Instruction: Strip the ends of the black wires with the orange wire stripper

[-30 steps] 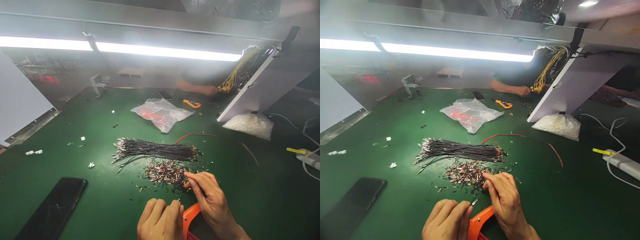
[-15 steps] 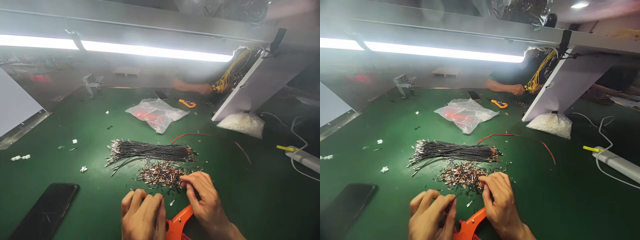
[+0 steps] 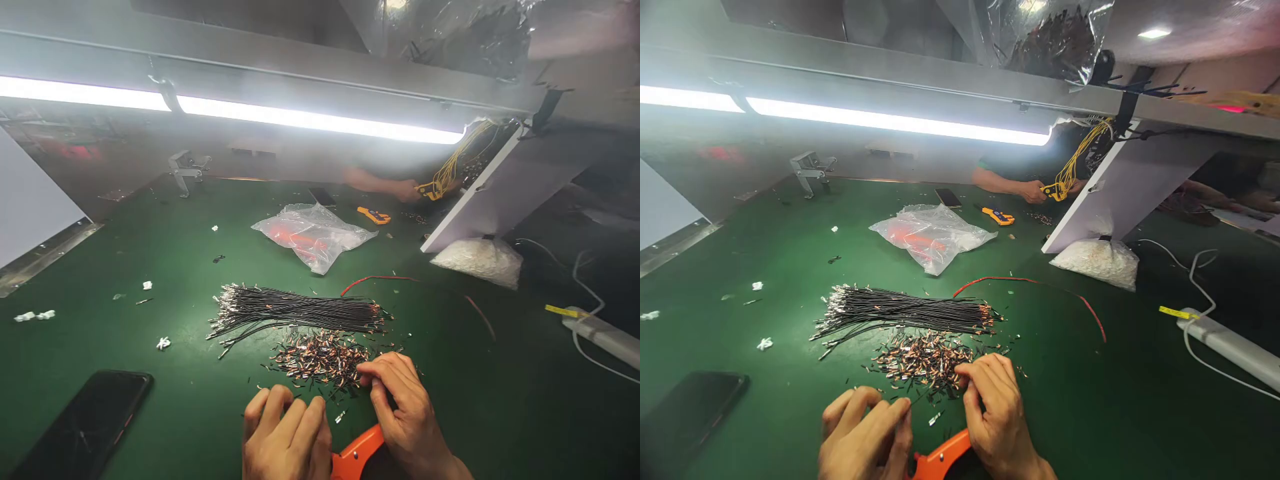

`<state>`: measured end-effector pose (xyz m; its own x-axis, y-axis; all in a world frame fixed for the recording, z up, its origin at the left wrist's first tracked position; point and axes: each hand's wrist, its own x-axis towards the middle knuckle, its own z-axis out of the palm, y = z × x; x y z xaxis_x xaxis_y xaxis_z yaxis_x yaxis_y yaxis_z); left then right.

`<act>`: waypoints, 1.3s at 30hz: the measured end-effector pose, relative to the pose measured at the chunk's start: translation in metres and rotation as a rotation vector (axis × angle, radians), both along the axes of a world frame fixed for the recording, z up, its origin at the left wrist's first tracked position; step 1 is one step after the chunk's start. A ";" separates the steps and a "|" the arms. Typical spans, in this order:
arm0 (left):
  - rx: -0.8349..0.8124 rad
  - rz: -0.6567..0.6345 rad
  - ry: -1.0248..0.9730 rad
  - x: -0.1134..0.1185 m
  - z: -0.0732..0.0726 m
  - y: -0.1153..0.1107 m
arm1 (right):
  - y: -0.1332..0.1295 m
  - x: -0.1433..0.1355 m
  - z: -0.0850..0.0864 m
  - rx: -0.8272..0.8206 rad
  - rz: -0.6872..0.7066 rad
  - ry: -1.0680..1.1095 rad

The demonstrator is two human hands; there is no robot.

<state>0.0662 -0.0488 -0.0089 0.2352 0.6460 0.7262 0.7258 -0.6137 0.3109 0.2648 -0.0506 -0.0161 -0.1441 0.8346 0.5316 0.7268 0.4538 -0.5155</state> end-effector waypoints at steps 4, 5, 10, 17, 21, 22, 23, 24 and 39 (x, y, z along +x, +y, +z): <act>0.029 0.048 -0.003 0.002 0.001 0.000 | 0.000 0.002 0.001 0.001 -0.015 0.000; 0.031 0.039 -0.006 0.002 0.001 -0.001 | 0.000 0.002 0.001 0.004 -0.015 -0.002; 0.056 -0.049 -0.032 -0.005 0.005 -0.002 | -0.003 -0.001 0.001 0.024 -0.006 -0.042; 0.109 0.007 -0.105 -0.012 0.003 0.000 | -0.012 -0.008 0.013 -0.020 0.094 -0.153; 0.061 0.118 -0.178 -0.011 0.003 0.001 | -0.023 -0.005 0.033 -0.207 0.231 -0.285; 0.050 0.140 -0.193 -0.010 0.003 0.001 | -0.027 -0.003 0.036 -0.258 0.265 -0.328; 0.045 0.159 -0.208 -0.010 0.003 0.001 | -0.030 -0.002 0.038 -0.292 0.293 -0.369; 0.043 0.172 -0.227 -0.010 0.002 0.001 | -0.034 0.000 0.037 -0.295 0.325 -0.420; 0.145 -0.200 -0.372 -0.020 0.023 -0.010 | -0.036 0.007 0.033 -0.113 0.393 -0.750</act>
<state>0.0459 -0.0587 0.0138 0.0512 0.4998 0.8646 0.4435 -0.7871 0.4287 0.2716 -0.0866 0.0174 -0.7148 0.6926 0.0963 0.6945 0.7193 -0.0178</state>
